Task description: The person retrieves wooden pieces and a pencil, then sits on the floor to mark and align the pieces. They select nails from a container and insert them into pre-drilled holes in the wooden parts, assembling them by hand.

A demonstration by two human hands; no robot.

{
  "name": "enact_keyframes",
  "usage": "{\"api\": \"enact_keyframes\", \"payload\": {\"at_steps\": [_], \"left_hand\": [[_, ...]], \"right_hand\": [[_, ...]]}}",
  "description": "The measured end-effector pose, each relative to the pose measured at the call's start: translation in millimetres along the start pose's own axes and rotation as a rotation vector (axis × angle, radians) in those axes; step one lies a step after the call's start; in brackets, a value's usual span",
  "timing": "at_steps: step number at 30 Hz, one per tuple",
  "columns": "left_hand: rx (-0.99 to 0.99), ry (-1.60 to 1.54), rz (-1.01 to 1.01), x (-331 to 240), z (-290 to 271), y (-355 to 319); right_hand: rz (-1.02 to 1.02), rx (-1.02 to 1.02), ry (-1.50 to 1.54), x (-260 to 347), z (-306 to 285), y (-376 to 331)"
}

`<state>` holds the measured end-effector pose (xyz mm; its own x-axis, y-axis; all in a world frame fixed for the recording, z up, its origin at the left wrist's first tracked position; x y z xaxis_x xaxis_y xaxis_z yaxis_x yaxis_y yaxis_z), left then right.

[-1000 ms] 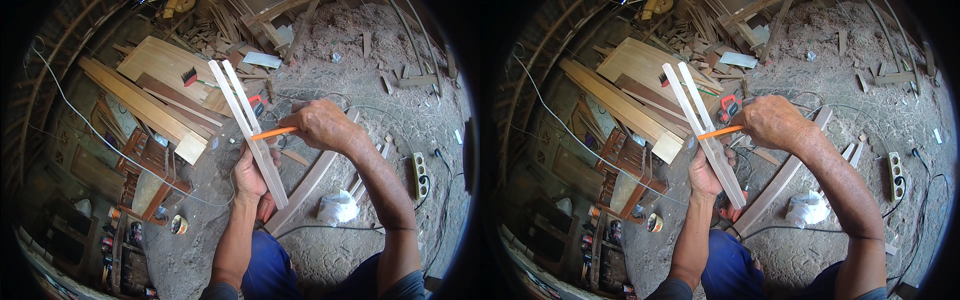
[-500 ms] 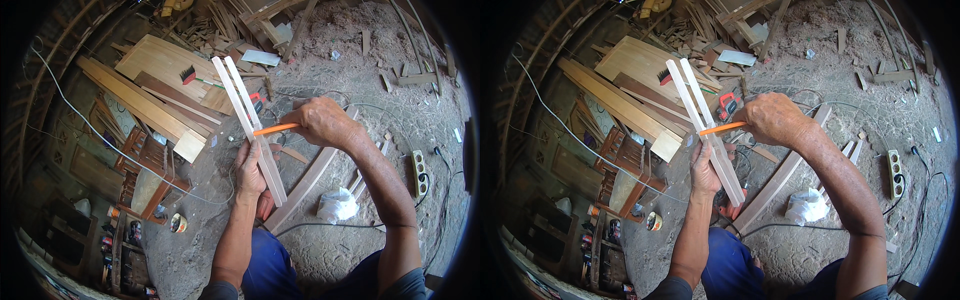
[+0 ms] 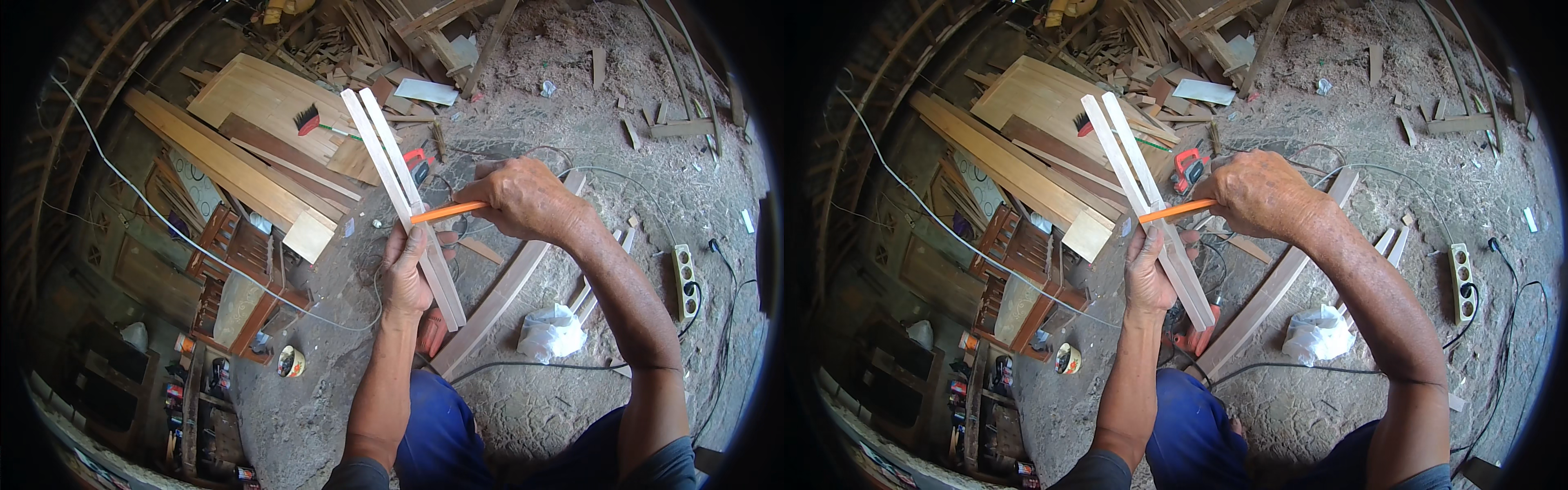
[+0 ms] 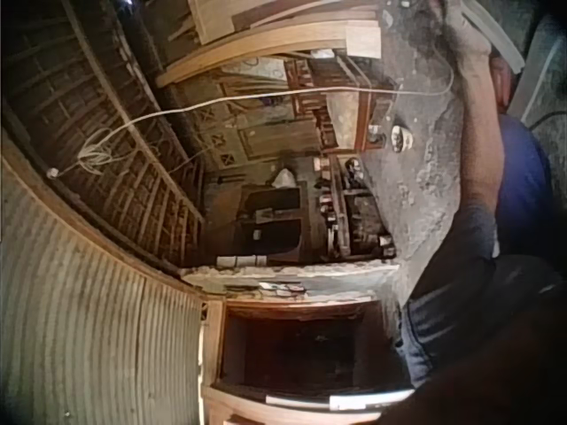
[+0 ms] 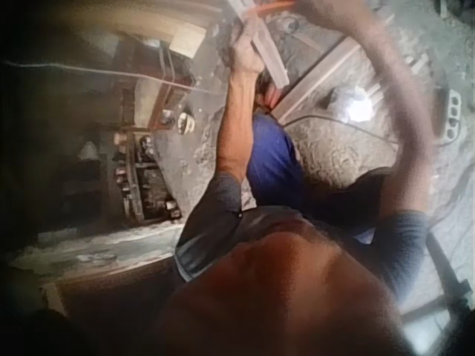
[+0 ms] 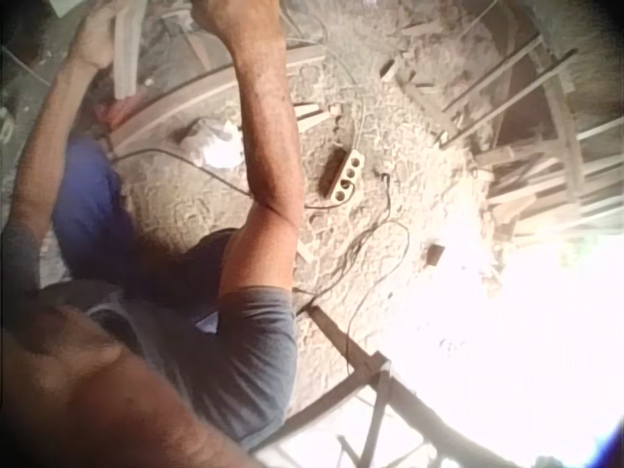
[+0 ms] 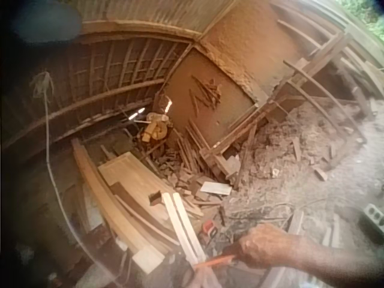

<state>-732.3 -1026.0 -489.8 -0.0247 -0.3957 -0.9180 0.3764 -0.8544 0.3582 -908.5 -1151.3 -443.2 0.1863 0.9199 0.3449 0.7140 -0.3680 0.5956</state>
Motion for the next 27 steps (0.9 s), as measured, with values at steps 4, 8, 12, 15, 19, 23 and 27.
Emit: {"api": "enact_keyframes", "payload": {"at_steps": [4, 8, 12, 15, 19, 23, 27], "left_hand": [[-0.003, 0.002, -0.013, 0.3, -0.5, -0.6], [0.004, 0.003, -0.02, -0.6, -1.4, -0.5], [0.017, -0.004, -0.02, -1.7, -1.8, -0.5], [0.006, 0.01, -0.015, -1.5, -1.9, -1.0], [0.005, 0.07, 0.036, -3.1, 1.9, -0.8], [0.002, 0.172, 0.116, -7.2, 10.1, 1.0], [0.007, 0.319, 0.197, -9.3, 18.3, -1.0]], "right_hand": [[0.014, 0.014, 0.001, 0.7, 0.4, -0.3], [0.012, 0.021, -0.009, 1.6, 1.1, 0.5], [0.003, 0.023, 0.011, 1.9, 1.1, 0.3], [-0.01, 0.004, 0.014, -0.2, 2.3, -0.6], [-0.062, -0.057, 0.078, -9.7, 8.4, -0.6], [-0.115, -0.135, 0.181, -24.9, 21.4, -2.0], [-0.1, -0.152, 0.289, -36.3, 39.7, -3.4]]}}
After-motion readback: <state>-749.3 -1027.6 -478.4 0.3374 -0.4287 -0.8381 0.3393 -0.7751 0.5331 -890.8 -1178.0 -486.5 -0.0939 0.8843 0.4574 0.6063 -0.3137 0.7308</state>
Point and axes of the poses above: each hand's wrist, its own y-axis towards the middle knuckle, its own z-axis out of the palm, x = y × z, the point moved 4 cm from there along y, towards the middle knuckle, and after that the axes turned 3 degrees about z, right-handed, at the moved point
